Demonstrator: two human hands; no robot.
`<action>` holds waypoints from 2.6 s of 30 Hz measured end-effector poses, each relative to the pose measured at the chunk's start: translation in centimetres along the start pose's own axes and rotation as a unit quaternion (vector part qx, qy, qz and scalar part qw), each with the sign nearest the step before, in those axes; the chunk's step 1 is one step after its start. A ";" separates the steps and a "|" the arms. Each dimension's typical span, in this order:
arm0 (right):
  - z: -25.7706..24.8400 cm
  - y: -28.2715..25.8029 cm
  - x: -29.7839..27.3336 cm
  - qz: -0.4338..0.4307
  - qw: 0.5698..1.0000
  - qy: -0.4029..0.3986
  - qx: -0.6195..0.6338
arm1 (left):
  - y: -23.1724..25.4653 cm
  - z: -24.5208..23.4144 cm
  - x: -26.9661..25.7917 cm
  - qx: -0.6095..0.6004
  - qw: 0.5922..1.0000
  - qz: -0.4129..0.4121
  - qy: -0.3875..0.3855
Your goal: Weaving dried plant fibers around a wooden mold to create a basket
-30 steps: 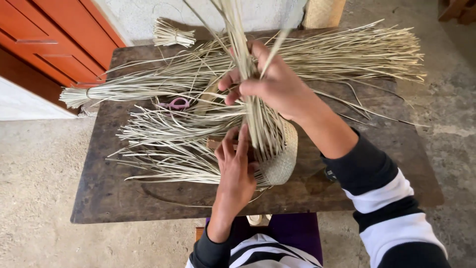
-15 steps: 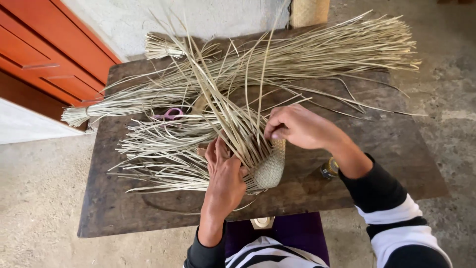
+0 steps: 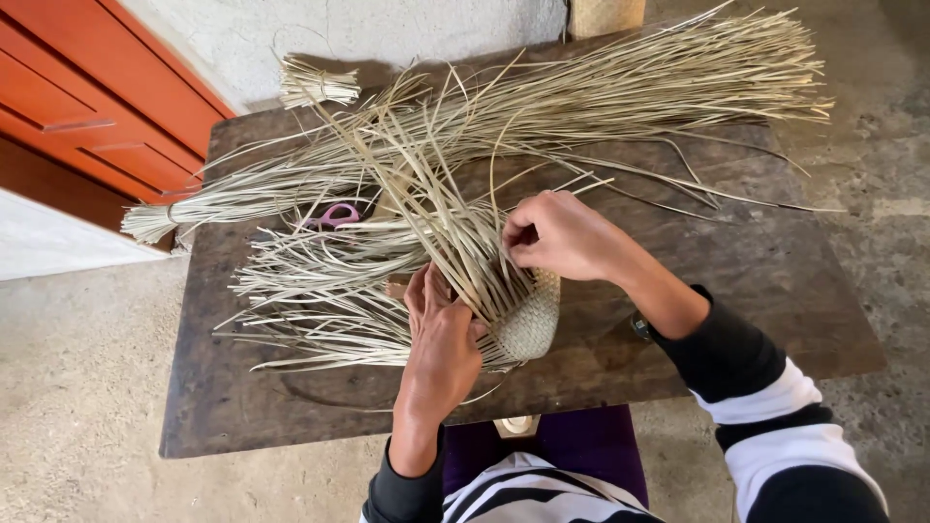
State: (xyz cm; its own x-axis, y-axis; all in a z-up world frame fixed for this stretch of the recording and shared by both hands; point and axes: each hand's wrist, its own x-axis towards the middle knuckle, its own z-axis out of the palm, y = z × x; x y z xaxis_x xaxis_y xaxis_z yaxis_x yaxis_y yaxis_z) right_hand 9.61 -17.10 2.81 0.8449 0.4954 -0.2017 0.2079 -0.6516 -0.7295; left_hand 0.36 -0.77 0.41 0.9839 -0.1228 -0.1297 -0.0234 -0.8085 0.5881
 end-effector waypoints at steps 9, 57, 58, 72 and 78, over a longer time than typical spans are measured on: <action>-0.3 -0.9 -1.5 0.029 0.999 0.007 -0.018 | -0.4 0.4 -0.1 -0.005 1.000 0.007 0.002; 4.0 -2.0 -2.5 -0.182 0.980 0.062 -0.057 | -2.7 5.5 -1.5 -0.136 0.931 0.130 0.313; 4.2 -1.4 -2.4 -0.218 0.972 0.083 -0.028 | -2.8 5.6 -1.5 -0.171 0.930 0.129 0.299; 10.7 5.8 -4.7 -0.228 0.902 0.360 0.074 | -2.7 4.2 -1.3 -0.260 0.900 0.182 0.300; 11.3 8.1 -3.8 -0.293 0.847 0.434 -0.097 | -2.9 4.4 -1.9 -0.234 0.932 0.141 0.237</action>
State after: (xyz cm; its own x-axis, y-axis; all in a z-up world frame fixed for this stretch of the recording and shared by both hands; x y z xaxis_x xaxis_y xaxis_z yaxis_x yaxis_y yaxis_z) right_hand 2.52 -17.75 -9.71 0.5956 0.2119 0.7748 0.7222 -0.5637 -0.4010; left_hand -2.18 -0.75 -4.52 0.9207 0.0638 0.3851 -0.3229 -0.4296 0.8433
